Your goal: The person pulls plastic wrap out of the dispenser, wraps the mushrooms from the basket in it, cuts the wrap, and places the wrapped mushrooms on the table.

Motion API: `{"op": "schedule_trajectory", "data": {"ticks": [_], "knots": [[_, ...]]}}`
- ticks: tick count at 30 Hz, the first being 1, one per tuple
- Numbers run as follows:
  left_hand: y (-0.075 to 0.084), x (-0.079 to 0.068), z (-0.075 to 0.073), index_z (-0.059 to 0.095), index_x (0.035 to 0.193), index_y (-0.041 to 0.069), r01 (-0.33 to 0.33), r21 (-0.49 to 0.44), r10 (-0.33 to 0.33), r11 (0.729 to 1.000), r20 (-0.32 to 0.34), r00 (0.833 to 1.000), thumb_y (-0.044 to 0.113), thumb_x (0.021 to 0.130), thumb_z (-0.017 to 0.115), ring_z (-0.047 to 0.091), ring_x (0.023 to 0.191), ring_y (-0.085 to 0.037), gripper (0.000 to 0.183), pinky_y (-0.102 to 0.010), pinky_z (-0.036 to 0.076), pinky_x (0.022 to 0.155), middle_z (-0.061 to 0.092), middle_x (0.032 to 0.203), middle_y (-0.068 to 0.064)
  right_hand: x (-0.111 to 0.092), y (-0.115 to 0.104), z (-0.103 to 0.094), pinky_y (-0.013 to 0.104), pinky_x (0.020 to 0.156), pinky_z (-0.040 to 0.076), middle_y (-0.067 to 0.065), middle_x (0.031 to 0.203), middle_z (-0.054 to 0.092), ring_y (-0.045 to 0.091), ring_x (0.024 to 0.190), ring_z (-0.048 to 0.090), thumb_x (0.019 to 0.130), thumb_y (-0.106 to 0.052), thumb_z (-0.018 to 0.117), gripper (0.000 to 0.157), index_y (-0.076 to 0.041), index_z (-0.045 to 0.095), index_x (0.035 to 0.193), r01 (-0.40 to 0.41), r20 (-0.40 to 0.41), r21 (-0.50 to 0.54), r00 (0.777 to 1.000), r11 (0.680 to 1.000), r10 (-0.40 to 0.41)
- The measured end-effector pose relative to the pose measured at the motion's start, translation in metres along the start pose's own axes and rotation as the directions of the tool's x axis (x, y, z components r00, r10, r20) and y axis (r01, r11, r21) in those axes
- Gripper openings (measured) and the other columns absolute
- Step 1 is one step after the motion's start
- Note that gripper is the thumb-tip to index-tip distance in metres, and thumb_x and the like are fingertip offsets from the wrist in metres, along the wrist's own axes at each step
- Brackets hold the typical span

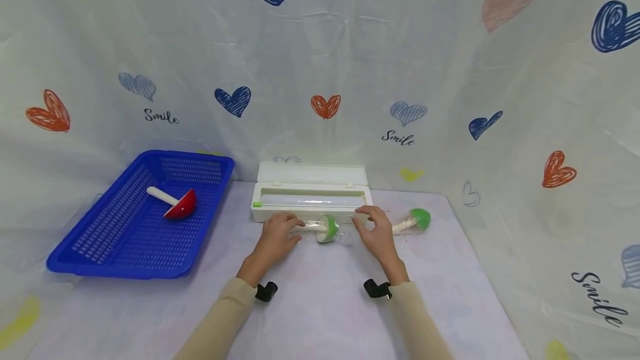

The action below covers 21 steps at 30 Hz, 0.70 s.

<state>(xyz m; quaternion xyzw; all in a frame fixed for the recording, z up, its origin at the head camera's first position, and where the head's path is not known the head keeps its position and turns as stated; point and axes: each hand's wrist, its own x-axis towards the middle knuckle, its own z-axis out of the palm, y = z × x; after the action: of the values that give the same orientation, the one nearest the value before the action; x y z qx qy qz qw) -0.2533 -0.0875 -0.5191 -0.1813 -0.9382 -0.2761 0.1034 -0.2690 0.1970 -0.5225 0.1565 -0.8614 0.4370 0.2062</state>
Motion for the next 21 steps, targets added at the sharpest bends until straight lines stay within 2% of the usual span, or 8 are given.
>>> {"op": "schedule_trajectory", "data": {"ticks": [2, 4, 6, 8, 11, 15, 21], "knots": [[0.001, 0.001, 0.004, 0.076, 0.112, 0.015, 0.035, 0.003, -0.035, 0.999, 0.026, 0.999, 0.009, 0.083, 0.085, 0.059, 0.123, -0.035, 0.031, -0.060, 0.041, 0.102, 0.068, 0.126, -0.009, -0.009, -0.006, 0.007, 0.051, 0.087, 0.056, 0.014, 0.118, 0.070, 0.034, 0.113, 0.065, 0.087, -0.007, 0.082, 0.030, -0.005, 0.072, 0.115, 0.076, 0.057, -0.027, 0.996, 0.997, -0.074], [0.003, 0.001, 0.007, 0.074, 0.115, 0.015, 0.064, -0.002, -0.064, 0.998, 0.052, 0.997, 0.007, 0.084, 0.084, 0.058, 0.125, -0.035, 0.034, -0.061, 0.038, 0.102, 0.067, 0.128, -0.009, -0.016, -0.010, 0.014, 0.050, 0.089, 0.056, 0.012, 0.120, 0.070, 0.032, 0.115, 0.065, 0.086, -0.006, 0.082, 0.034, -0.006, 0.071, 0.117, 0.090, 0.147, -0.049, 0.986, 0.995, -0.082], [0.003, 0.002, 0.010, 0.073, 0.118, 0.015, 0.087, -0.016, -0.086, 0.996, 0.070, 0.994, 0.005, 0.084, 0.083, 0.058, 0.126, -0.036, 0.036, -0.060, 0.038, 0.102, 0.067, 0.129, -0.010, -0.021, -0.011, 0.020, 0.048, 0.094, 0.055, 0.012, 0.126, 0.067, 0.032, 0.121, 0.063, 0.085, -0.005, 0.083, 0.041, -0.005, 0.068, 0.123, 0.053, 0.225, -0.070, 0.974, 0.996, -0.036], [0.001, 0.004, 0.012, 0.072, 0.120, 0.015, 0.096, -0.024, -0.094, 0.995, 0.078, 0.993, 0.003, 0.084, 0.083, 0.058, 0.125, -0.035, 0.039, -0.059, 0.041, 0.100, 0.067, 0.130, -0.010, -0.023, -0.011, 0.027, 0.048, 0.097, 0.055, 0.014, 0.130, 0.066, 0.033, 0.124, 0.062, 0.086, -0.003, 0.081, 0.045, -0.004, 0.065, 0.128, 0.004, 0.265, -0.082, 0.964, 0.997, 0.017], [-0.001, 0.005, 0.015, 0.072, 0.119, 0.015, 0.083, -0.025, -0.081, 0.996, 0.067, 0.994, 0.000, 0.082, 0.083, 0.059, 0.124, -0.036, 0.042, -0.058, 0.046, 0.096, 0.067, 0.128, -0.011, -0.025, -0.011, 0.033, 0.045, 0.097, 0.055, 0.014, 0.131, 0.065, 0.031, 0.126, 0.061, 0.089, -0.002, 0.078, 0.045, -0.003, 0.063, 0.130, -0.065, 0.273, -0.081, 0.958, 0.995, 0.085], [-0.005, 0.004, 0.014, 0.072, 0.112, 0.014, 0.085, -0.030, -0.083, 0.996, 0.064, 0.994, -0.006, 0.082, 0.080, 0.060, 0.120, -0.035, 0.037, -0.056, 0.050, 0.093, 0.066, 0.122, -0.010, -0.024, -0.011, 0.034, 0.047, 0.098, 0.054, 0.010, 0.123, 0.071, 0.029, 0.121, 0.064, 0.090, -0.004, 0.077, 0.034, -0.005, 0.067, 0.122, -0.094, 0.251, -0.042, 0.963, 0.995, 0.102], [-0.009, -0.005, 0.006, 0.072, 0.103, 0.013, 0.131, -0.074, -0.118, 0.989, 0.151, 0.981, -0.004, 0.091, 0.071, 0.065, 0.106, -0.029, 0.021, -0.049, 0.052, 0.090, 0.072, 0.106, -0.005, -0.028, -0.012, 0.029, 0.047, 0.097, 0.053, 0.003, 0.107, 0.075, 0.025, 0.109, 0.068, 0.093, -0.018, 0.076, 0.017, -0.012, 0.075, 0.110, -0.152, 0.285, -0.048, 0.945, 0.987, 0.160]]}}
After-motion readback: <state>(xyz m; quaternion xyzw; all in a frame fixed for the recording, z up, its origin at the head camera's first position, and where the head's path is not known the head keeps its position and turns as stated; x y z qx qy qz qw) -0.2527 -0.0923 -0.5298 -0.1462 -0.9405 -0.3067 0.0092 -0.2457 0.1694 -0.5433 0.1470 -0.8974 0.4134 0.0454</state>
